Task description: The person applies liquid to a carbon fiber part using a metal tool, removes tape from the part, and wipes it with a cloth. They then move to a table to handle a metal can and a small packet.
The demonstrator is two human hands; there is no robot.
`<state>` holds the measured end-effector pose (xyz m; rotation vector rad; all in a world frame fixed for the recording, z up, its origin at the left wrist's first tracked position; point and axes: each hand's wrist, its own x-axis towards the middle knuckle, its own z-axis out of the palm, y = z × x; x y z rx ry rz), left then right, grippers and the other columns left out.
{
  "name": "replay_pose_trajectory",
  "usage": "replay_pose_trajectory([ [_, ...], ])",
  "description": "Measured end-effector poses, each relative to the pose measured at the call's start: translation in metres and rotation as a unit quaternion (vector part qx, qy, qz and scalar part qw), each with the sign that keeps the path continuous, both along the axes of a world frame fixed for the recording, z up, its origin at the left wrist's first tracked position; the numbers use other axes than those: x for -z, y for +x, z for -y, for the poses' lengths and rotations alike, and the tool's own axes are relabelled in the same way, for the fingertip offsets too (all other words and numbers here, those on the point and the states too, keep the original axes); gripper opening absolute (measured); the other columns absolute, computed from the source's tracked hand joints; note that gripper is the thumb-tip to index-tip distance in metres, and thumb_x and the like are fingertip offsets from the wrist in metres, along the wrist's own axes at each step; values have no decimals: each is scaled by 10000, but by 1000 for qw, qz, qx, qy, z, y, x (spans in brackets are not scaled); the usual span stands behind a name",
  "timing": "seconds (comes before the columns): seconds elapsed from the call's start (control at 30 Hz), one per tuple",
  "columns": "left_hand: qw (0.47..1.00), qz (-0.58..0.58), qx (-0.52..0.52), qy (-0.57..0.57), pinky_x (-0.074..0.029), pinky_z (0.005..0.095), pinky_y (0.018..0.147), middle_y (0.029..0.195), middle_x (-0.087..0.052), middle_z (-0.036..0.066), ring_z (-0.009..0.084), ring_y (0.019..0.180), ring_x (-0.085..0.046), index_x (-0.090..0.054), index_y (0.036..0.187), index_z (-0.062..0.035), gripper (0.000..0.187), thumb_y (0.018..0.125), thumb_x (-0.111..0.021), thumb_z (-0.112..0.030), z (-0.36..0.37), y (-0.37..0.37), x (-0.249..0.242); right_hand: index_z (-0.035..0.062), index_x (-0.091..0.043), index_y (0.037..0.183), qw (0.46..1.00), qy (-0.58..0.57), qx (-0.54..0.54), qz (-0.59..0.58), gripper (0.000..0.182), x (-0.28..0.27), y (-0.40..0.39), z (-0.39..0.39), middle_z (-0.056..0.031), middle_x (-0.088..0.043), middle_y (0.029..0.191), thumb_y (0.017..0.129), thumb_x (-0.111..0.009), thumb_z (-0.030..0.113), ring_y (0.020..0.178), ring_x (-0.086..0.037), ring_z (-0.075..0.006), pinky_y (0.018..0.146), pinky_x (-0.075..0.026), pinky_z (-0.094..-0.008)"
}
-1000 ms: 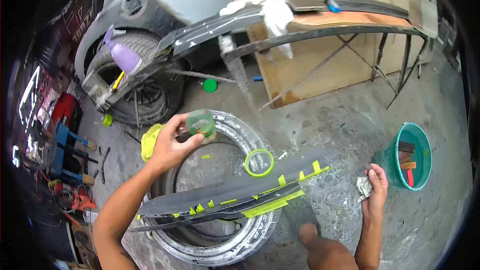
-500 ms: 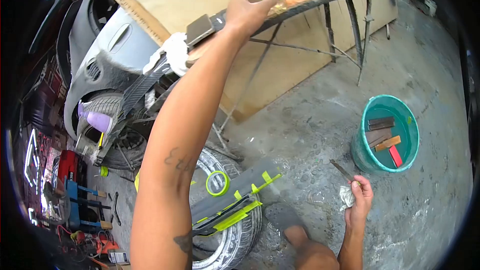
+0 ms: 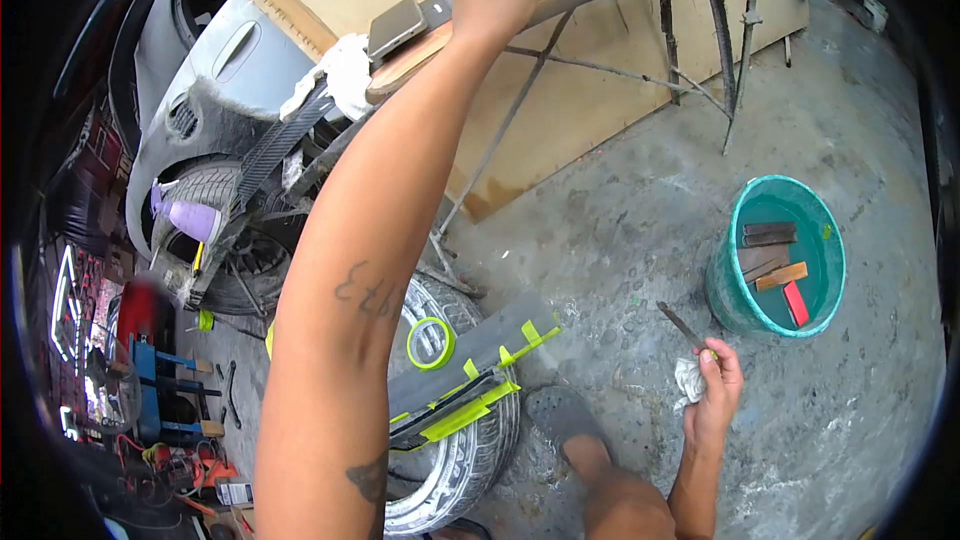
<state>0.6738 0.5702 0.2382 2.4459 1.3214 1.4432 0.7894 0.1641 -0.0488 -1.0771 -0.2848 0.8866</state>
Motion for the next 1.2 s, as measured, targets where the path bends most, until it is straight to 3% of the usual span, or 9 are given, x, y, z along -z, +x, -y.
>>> replay_pose_trajectory([
  [0.3, 999, -15, 39, -8, -532, 434, 858, 1067, -698, 270, 319, 963, -710, -670, 1197, -1, 468, 866, -709, -330, 22, -44, 19, 5, -627, 1222, 999, -25, -23, -12, 297, -3, -17, -10, -82, -652, 1066, 953, -636, 130, 976, -620, -147, 862, -513, -294],
  [0.33, 997, -29, 74, 17, -513, 445, 775, 876, -691, 225, 376, 837, -665, -679, 911, 41, 236, 829, -704, -179, 60, -57, 16, 7, -621, 1239, 1000, -25, -13, 1, 307, -1, -17, -9, -80, -650, 1061, 964, -626, 141, 976, -616, -142, 860, -513, -290],
  [0.4, 981, -100, 156, 60, -538, 341, 803, 1057, -697, 155, 270, 881, -691, -640, 1163, 21, 362, 873, -726, -176, 118, -107, 31, 14, -598, 1284, 1000, -17, -8, 15, 330, 11, -16, -9, -71, -641, 1053, 991, -603, 168, 974, -599, -118, 838, -511, -268],
  [0.47, 960, -126, 238, 79, -529, 357, 767, 1011, -702, 131, 273, 827, -677, -648, 1152, -26, 310, 846, -688, 4, 181, -165, 49, 16, -592, 1294, 999, -21, -30, 10, 338, 4, -20, -14, -64, -640, 1049, 994, -601, 171, 968, -595, -109, 828, -510, -261],
  [0.57, 922, -313, 163, -158, -468, 362, 611, 739, -649, 72, 235, 656, -622, -678, 1184, -62, 397, 790, -695, -18, 292, -264, 42, 17, -581, 1309, 998, -30, -58, -5, 347, 2, -27, -25, -51, -637, 1036, 999, -597, 174, 941, -592, -91, 802, -509, -246],
  [0.67, 931, -228, -60, -280, -482, 345, 623, 781, -692, 119, 261, 639, -626, -695, 1160, -45, 288, 874, -686, -82, 375, -341, 50, 15, -578, 1311, 995, -31, -92, 1, 346, -5, -34, -38, -41, -636, 1022, 1003, -592, 171, 908, -592, -76, 776, -507, -228],
  [0.77, 846, -80, -289, -440, -526, 351, 719, 884, -726, 172, 318, 720, -671, -704, 1103, 4, 269, 882, -705, -149, 451, -394, 46, 11, -573, 1298, 993, -22, -108, 40, 334, -26, -49, -60, -26, -623, 985, 1004, -592, 168, 845, -580, -57, 720, -496, -202],
  [0.87, 824, -96, -347, -438, -539, 366, 783, 919, -733, 165, 331, 791, -691, -709, 1066, 13, 275, 871, -717, -181, 500, -404, 53, 4, -595, 1241, 978, 59, -170, 104, 300, -45, -56, -82, -12, -596, 895, 992, -618, 171, 796, -540, -48, 697, -461, -193],
  [1.2, 822, -205, -165, -504, -493, 424, 798, 889, -707, 127, 335, 842, -662, -676, 1136, -36, 420, 809, -761, -287, 508, -408, 73, 24, -591, 1232, 939, 131, -304, 90, 316, -104, -125, -139, -19, -626, 862, 996, -624, 233, 753, -568, -58, 644, -475, -200],
])
